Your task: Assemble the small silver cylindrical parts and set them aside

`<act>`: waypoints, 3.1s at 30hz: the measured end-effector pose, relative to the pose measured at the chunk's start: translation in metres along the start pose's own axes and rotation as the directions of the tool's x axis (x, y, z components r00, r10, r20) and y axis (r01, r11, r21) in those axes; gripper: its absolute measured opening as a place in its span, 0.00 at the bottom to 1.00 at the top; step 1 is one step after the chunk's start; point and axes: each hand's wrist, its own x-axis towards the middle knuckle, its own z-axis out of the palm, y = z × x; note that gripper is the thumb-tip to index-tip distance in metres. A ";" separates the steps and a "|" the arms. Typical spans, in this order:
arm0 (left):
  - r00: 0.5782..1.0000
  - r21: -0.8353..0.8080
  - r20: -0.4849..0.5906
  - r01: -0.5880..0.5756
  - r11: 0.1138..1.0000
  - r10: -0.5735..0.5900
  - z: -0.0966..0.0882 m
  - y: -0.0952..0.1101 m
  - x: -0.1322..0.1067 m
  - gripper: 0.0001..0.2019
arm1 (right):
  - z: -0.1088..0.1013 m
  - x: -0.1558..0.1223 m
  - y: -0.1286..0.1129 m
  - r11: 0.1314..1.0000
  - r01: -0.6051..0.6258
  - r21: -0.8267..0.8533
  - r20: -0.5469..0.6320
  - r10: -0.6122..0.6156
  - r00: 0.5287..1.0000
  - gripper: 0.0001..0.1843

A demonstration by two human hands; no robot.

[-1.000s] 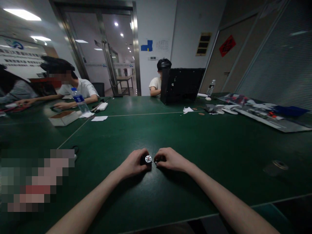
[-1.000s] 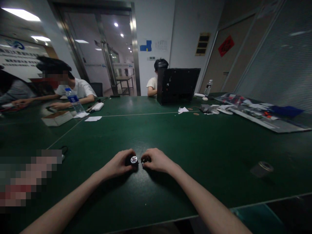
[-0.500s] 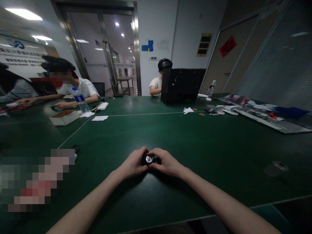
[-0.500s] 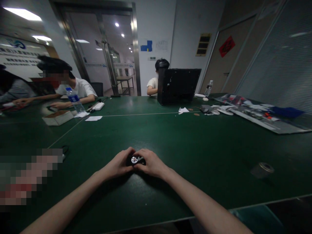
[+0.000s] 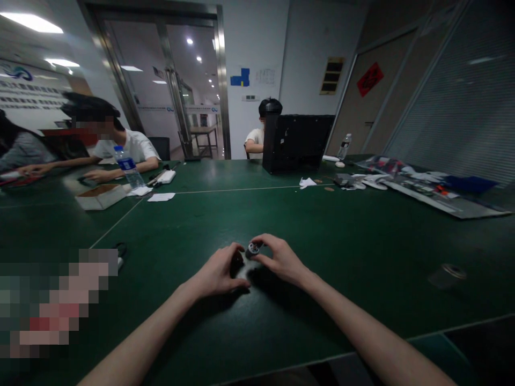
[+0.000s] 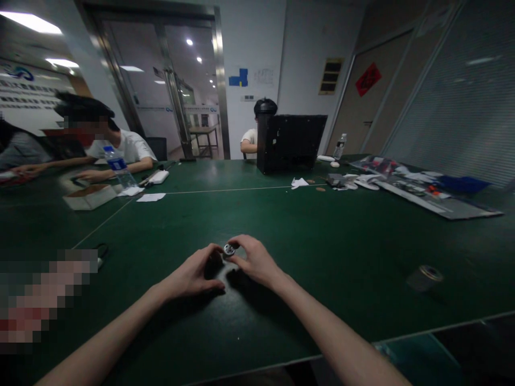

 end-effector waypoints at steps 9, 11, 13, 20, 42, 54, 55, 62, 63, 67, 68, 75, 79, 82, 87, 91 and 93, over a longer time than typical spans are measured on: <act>0.998 -0.005 0.034 0.047 0.999 -0.046 0.000 -0.003 -0.001 0.36 | -0.189 -0.071 0.064 0.748 -0.522 -0.409 -0.310 0.424 0.851 0.17; 0.999 0.000 0.029 0.043 0.999 -0.043 0.000 -0.003 -0.001 0.36 | -0.233 -0.095 0.094 0.553 -0.662 -0.506 -0.385 0.542 0.747 0.15; 0.999 0.007 0.025 0.040 0.999 -0.041 0.000 -0.001 -0.001 0.37 | -0.265 -0.115 0.119 0.412 -0.701 -0.583 -0.401 0.604 0.689 0.12; 0.997 0.036 0.035 0.060 0.998 -0.062 -0.001 0.001 -0.002 0.38 | -0.278 -0.141 0.161 0.296 -0.734 -0.612 -0.270 0.794 0.545 0.06; 0.996 0.056 0.070 0.044 0.997 -0.047 -0.006 0.005 -0.003 0.38 | -0.244 -0.103 0.137 0.311 -0.592 -0.744 -0.292 0.646 0.706 0.27; 0.995 0.133 0.065 -0.082 0.988 0.074 -0.001 -0.003 0.000 0.26 | -0.015 0.003 -0.014 0.916 0.103 -0.388 0.465 0.098 0.880 0.15; 0.995 0.137 0.067 -0.086 0.987 0.077 -0.002 -0.002 0.000 0.26 | -0.008 0.007 -0.013 0.912 0.111 -0.395 0.481 0.103 0.871 0.13; 0.995 0.140 0.074 -0.084 0.987 0.074 -0.003 0.000 -0.001 0.25 | 0.007 0.006 0.003 0.996 -0.094 0.003 0.438 0.083 0.895 0.06; 0.995 0.136 0.075 -0.078 0.988 0.068 -0.003 -0.001 -0.001 0.26 | 0.008 0.004 0.007 0.976 -0.181 0.121 0.436 0.112 0.893 0.06; 0.995 0.142 0.081 -0.069 0.987 0.058 -0.002 -0.002 0.000 0.25 | 0.019 0.001 0.019 0.722 -0.496 0.482 0.478 0.258 0.839 0.08; 0.995 0.147 0.082 -0.075 0.986 0.064 -0.002 -0.003 0.000 0.25 | 0.021 0.001 0.020 0.651 -0.527 0.547 0.477 0.274 0.835 0.09; 0.993 0.168 0.073 -0.106 0.980 0.095 0.000 -0.006 0.001 0.23 | 0.026 0.002 0.016 0.264 -0.577 0.773 0.503 0.299 0.811 0.15; 0.992 0.176 0.071 -0.117 0.977 0.106 0.001 -0.007 0.001 0.23 | 0.025 0.002 0.017 0.196 -0.585 0.787 0.518 0.306 0.799 0.16; 0.991 0.174 0.063 -0.128 0.976 0.119 0.001 -0.008 0.001 0.22 | 0.026 0.002 0.019 0.175 -0.577 0.797 0.521 0.284 0.805 0.15; 0.991 0.182 0.068 -0.123 0.976 0.113 0.000 -0.007 0.001 0.21 | 0.026 0.001 0.021 0.150 -0.559 0.816 0.507 0.279 0.815 0.16; 0.992 0.187 0.076 -0.114 0.976 0.101 0.000 -0.006 0.002 0.21 | 0.027 0.001 0.021 0.154 -0.553 0.819 0.499 0.286 0.818 0.18; 0.992 0.186 0.078 -0.108 0.977 0.095 0.000 -0.006 0.001 0.22 | 0.027 0.001 0.021 0.162 -0.548 0.821 0.494 0.282 0.823 0.18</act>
